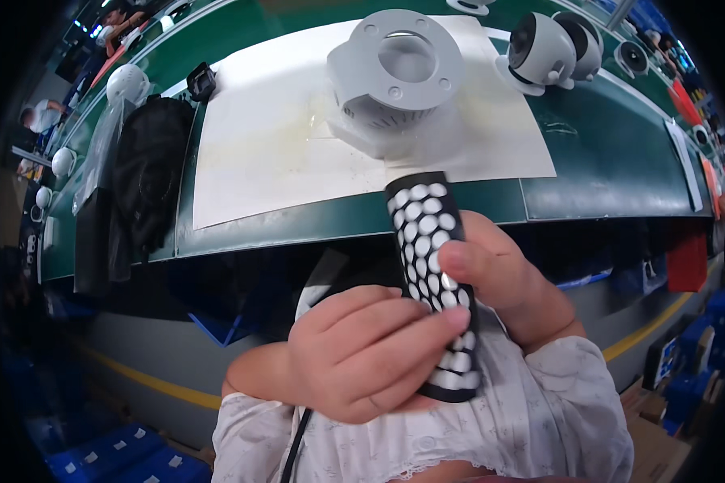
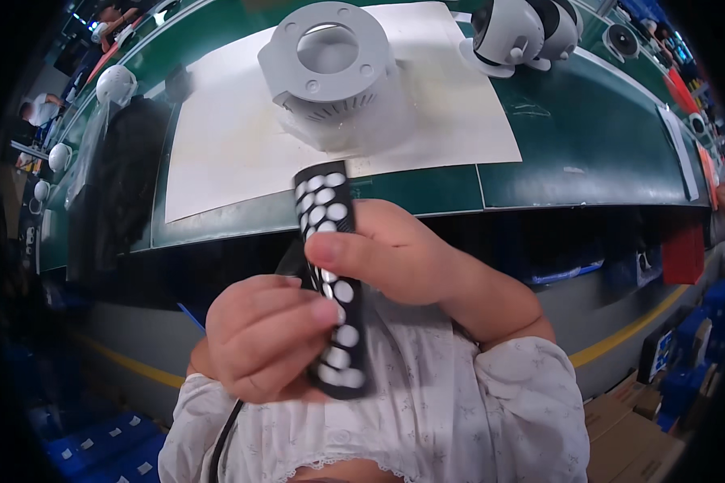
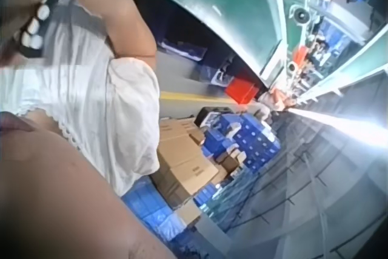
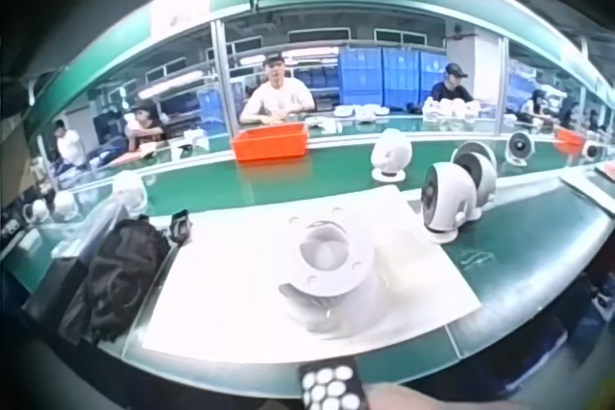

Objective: Applying small circular anti-slip stickers to the bottom of security camera bases on an assembly line.

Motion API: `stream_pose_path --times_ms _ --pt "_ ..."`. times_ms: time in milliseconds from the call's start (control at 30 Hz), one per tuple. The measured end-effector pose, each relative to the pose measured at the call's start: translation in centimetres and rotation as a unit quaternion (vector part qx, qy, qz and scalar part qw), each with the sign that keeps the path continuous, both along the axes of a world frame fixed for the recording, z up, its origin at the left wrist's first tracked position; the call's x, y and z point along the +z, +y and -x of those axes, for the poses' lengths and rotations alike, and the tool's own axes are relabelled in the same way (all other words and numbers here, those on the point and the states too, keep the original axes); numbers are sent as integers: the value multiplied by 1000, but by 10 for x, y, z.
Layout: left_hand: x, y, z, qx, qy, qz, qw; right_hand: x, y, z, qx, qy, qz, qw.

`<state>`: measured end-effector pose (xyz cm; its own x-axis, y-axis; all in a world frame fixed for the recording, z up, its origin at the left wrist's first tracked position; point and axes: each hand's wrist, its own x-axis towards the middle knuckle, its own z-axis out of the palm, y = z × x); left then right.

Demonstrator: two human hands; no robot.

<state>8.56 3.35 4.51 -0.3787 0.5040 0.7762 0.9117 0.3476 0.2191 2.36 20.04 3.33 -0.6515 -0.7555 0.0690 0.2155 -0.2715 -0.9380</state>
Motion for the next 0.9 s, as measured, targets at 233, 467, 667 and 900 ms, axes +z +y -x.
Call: stream_pose_path --times_ms 233,467,667,900 --pt "-4 -22 21 35 -412 -272 869 -2 -1 31 229 -39 -54 971" --pt "-31 -39 28 121 -378 -322 859 29 15 40 -272 289 -55 916" --pt "-14 -31 26 146 -317 -430 833 17 15 -9 -287 613 -211 705" --pt "-8 -11 25 30 -313 -416 853 1 16 -2 -240 359 -174 885"
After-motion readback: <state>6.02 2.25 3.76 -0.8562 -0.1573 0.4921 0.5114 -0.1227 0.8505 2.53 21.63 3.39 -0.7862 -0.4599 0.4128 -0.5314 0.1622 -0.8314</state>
